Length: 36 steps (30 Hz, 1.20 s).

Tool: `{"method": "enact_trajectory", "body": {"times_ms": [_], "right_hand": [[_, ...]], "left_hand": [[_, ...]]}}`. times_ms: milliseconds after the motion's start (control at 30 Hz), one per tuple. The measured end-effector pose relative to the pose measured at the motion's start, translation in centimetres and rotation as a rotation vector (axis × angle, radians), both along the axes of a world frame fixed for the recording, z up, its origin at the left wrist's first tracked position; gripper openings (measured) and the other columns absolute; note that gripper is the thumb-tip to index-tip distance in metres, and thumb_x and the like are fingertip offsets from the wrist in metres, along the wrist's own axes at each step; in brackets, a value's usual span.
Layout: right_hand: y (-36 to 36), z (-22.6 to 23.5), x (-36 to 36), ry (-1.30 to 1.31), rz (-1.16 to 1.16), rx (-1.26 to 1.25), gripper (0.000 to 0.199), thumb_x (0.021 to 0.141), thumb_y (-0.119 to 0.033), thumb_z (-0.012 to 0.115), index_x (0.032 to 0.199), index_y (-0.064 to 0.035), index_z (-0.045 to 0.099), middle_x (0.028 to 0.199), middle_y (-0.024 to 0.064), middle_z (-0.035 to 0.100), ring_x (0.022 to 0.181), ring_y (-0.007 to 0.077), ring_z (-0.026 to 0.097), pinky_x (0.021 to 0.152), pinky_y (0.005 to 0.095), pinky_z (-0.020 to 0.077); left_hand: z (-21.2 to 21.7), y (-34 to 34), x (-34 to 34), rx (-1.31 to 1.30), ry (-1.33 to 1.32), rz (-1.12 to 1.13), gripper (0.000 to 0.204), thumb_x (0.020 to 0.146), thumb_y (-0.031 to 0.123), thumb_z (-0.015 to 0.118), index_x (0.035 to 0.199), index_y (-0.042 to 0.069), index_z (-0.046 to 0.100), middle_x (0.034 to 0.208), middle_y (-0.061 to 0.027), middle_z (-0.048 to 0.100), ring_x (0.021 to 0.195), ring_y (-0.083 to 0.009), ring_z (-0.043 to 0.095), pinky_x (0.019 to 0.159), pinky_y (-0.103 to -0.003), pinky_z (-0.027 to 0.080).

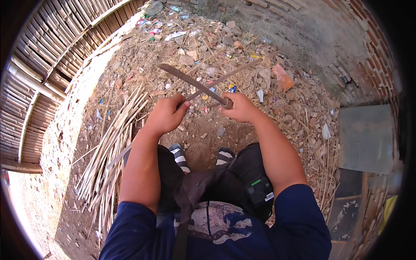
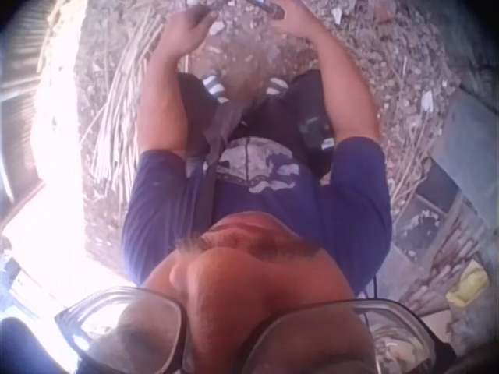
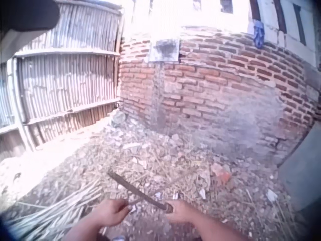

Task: The person strips bark or outer layers from long bamboo sticks using a large knife, working on each stick one at a time and rotating them to reach all sides.

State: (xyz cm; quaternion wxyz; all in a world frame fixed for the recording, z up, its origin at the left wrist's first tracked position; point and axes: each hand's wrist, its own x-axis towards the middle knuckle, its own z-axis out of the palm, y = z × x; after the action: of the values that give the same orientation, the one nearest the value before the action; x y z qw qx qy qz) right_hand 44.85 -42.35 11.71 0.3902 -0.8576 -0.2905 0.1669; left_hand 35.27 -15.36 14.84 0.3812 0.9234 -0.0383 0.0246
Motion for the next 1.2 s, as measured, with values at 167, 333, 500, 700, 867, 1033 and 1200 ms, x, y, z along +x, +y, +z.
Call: {"method": "enact_trajectory", "body": {"times_ms": [167, 333, 500, 700, 867, 1033, 1200], "right_hand": [[-0.7, -1.6, 1.7, 0.018, 0.009, -0.084, 0.035, 0.078, -0.027, 0.077, 0.099, -0.0014, 0.065, 0.075, 0.0087, 0.064, 0.069, 0.0179, 0.058, 0.066, 0.0354, 0.0470], [-2.7, -2.6, 3.0, 0.000, -0.173, 0.016, 0.036, 0.079, -0.026, 0.077, 0.102, -0.0005, 0.065, 0.081, 0.0085, 0.067, 0.074, 0.0169, 0.060, 0.069, 0.0343, 0.0486], [-3.8, -3.2, 3.4, -0.093, -0.347, 0.051, 0.042, 0.078, -0.026, 0.076, 0.107, 0.0006, 0.065, 0.085, 0.0136, 0.069, 0.079, 0.0248, 0.066, 0.073, 0.0377, 0.0507], [-0.1, -1.1, 0.8, -0.062, 0.069, -0.171, 0.048, 0.076, -0.026, 0.075, 0.114, 0.0021, 0.064, 0.088, 0.0167, 0.070, 0.082, 0.0282, 0.068, 0.075, 0.0399, 0.0526], [-3.4, -0.9, 2.6, 0.193, -0.413, 0.002, 0.059, 0.076, -0.025, 0.074, 0.123, 0.0066, 0.060, 0.095, 0.0162, 0.072, 0.085, 0.0246, 0.069, 0.078, 0.0372, 0.0537], [-1.8, -1.9, 2.1, -0.024, -0.217, -0.097, 0.053, 0.076, -0.027, 0.073, 0.118, 0.0036, 0.063, 0.091, 0.0162, 0.071, 0.082, 0.0261, 0.068, 0.075, 0.0390, 0.0523], [-0.1, -0.6, 0.9, -0.070, 0.032, -0.103, 0.050, 0.080, -0.027, 0.075, 0.116, 0.0050, 0.061, 0.077, 0.0091, 0.066, 0.072, 0.0213, 0.062, 0.067, 0.0373, 0.0501]], "left_hand": [[-0.7, -0.7, 0.9, 0.042, 0.073, 0.015, 0.027, 0.098, 0.025, 0.059, 0.096, -0.002, 0.066, 0.078, -0.0209, 0.065, 0.077, -0.0390, 0.064, 0.070, -0.047, 0.048], [-0.8, 0.7, 0.3, 0.047, 0.046, 0.011, 0.029, 0.098, 0.027, 0.058, 0.097, -0.001, 0.065, 0.079, -0.0207, 0.064, 0.078, -0.0371, 0.064, 0.072, -0.046, 0.048], [-0.7, 0.5, 0.0, 0.074, 0.077, 0.046, 0.029, 0.099, 0.028, 0.057, 0.097, 0.000, 0.065, 0.079, -0.0204, 0.064, 0.077, -0.0371, 0.063, 0.073, -0.046, 0.048], [-1.3, -0.3, 0.3, 0.080, 0.173, -0.120, 0.035, 0.100, 0.033, 0.057, 0.097, -0.001, 0.065, 0.081, -0.0216, 0.065, 0.078, -0.0372, 0.064, 0.074, -0.046, 0.048], [-1.9, 1.5, 0.2, 0.037, 0.185, -0.084, 0.037, 0.101, 0.035, 0.056, 0.099, -0.001, 0.065, 0.084, -0.0212, 0.066, 0.080, -0.0358, 0.064, 0.076, -0.045, 0.049], [-2.0, 0.1, 0.7, 0.063, 0.144, -0.065, 0.038, 0.102, 0.034, 0.054, 0.098, -0.003, 0.064, 0.087, -0.0238, 0.065, 0.085, -0.0400, 0.064, 0.078, -0.047, 0.048], [-1.1, -0.3, 0.0, 0.054, 0.125, -0.062, 0.036, 0.102, 0.032, 0.053, 0.097, -0.003, 0.062, 0.084, -0.0244, 0.064, 0.083, -0.0418, 0.063, 0.077, -0.048, 0.048]]}}
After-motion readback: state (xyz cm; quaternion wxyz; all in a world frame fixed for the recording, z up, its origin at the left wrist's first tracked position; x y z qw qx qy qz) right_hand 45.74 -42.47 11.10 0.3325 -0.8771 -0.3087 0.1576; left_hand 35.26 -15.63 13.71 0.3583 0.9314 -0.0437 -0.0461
